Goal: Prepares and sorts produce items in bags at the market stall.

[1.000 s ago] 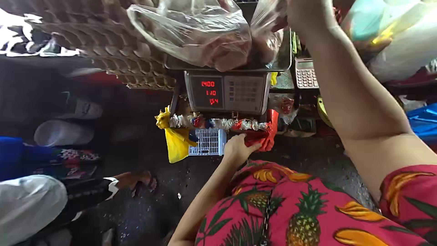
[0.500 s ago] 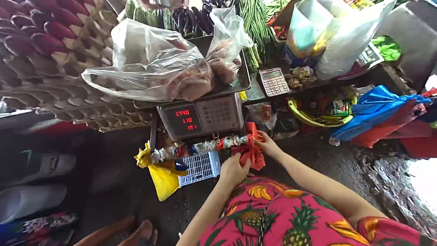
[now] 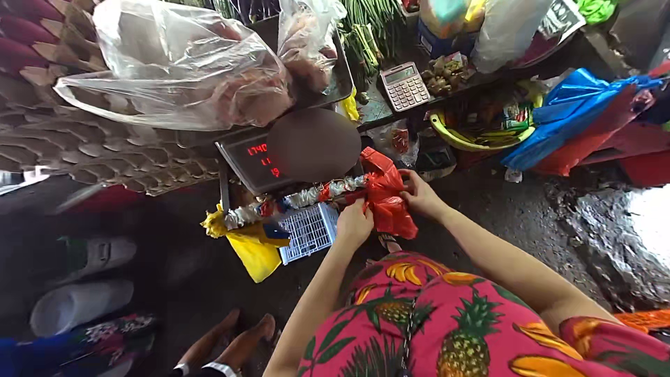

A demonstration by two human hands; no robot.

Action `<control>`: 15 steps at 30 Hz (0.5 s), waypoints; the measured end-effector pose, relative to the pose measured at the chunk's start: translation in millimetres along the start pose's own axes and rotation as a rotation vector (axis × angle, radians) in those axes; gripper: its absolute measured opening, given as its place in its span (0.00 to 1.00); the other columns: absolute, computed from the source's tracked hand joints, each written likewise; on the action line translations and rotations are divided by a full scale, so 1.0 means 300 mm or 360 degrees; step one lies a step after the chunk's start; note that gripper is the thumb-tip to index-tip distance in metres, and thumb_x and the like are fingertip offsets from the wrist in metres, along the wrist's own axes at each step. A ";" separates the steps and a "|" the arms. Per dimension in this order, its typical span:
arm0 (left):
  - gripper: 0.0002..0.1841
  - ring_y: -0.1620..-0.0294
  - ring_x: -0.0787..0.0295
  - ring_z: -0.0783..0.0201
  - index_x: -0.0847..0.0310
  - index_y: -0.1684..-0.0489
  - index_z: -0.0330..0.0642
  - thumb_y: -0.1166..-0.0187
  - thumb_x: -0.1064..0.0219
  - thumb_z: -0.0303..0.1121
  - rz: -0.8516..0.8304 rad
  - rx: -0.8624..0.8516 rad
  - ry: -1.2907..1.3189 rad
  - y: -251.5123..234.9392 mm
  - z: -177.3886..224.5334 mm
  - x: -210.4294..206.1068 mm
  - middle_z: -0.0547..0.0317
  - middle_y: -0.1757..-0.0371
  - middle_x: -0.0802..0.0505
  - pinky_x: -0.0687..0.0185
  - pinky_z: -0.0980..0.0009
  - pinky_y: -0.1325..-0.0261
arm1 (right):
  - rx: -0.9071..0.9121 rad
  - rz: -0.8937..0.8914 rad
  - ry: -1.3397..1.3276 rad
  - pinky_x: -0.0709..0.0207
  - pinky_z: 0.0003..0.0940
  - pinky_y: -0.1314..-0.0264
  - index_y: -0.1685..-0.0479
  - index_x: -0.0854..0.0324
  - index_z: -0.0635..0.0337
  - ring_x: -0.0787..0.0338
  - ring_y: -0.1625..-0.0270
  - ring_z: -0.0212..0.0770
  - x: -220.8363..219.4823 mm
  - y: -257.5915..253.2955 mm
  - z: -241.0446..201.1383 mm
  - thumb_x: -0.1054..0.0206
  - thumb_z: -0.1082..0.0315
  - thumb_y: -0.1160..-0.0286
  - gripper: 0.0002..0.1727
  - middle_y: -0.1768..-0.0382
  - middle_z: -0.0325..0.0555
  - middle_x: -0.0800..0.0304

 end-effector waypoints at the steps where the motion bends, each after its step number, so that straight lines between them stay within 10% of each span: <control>1: 0.23 0.32 0.14 0.43 0.24 0.23 0.39 0.13 0.48 0.40 0.0001 -0.0014 0.0034 0.001 -0.010 -0.006 0.39 0.37 0.10 0.24 0.40 0.29 | 0.0047 0.0051 0.0148 0.14 0.51 0.42 0.11 0.45 0.57 0.05 0.51 0.50 0.022 0.026 -0.020 0.40 0.74 0.17 0.34 0.51 0.59 0.07; 6: 0.32 0.40 0.09 0.45 0.26 0.21 0.40 0.22 0.33 0.47 0.0579 -0.0302 -0.0014 0.092 -0.003 -0.028 0.39 0.27 0.16 0.12 0.48 0.42 | 0.0367 0.0350 0.0714 0.13 0.52 0.45 0.36 0.23 0.67 0.05 0.55 0.52 0.113 0.175 -0.165 0.41 0.71 0.12 0.13 0.60 0.55 0.07; 11: 0.24 0.58 0.08 0.58 0.10 0.45 0.38 0.17 0.36 0.53 0.0659 -0.0592 0.0356 0.165 0.070 -0.066 0.52 0.56 0.07 0.12 0.56 0.52 | 0.0592 0.0414 0.0931 0.13 0.48 0.57 0.57 0.17 0.65 0.07 0.63 0.49 0.104 0.247 -0.247 0.41 0.71 0.13 0.09 0.69 0.52 0.11; 15: 0.33 0.59 0.14 0.61 0.28 0.21 0.34 0.16 0.35 0.51 0.0526 -0.0383 0.0764 0.103 0.082 -0.056 0.51 0.55 0.10 0.17 0.62 0.52 | 0.0758 0.0494 0.1085 0.13 0.50 0.54 0.61 0.14 0.64 0.07 0.60 0.52 0.106 0.275 -0.300 0.39 0.73 0.17 0.09 0.67 0.52 0.10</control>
Point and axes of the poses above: each hand's wrist, its own y-axis away from the middle knuckle, its own x-axis out of the back of the hand, z = x × y, the point moved 5 cm from there along -y, towards the middle knuckle
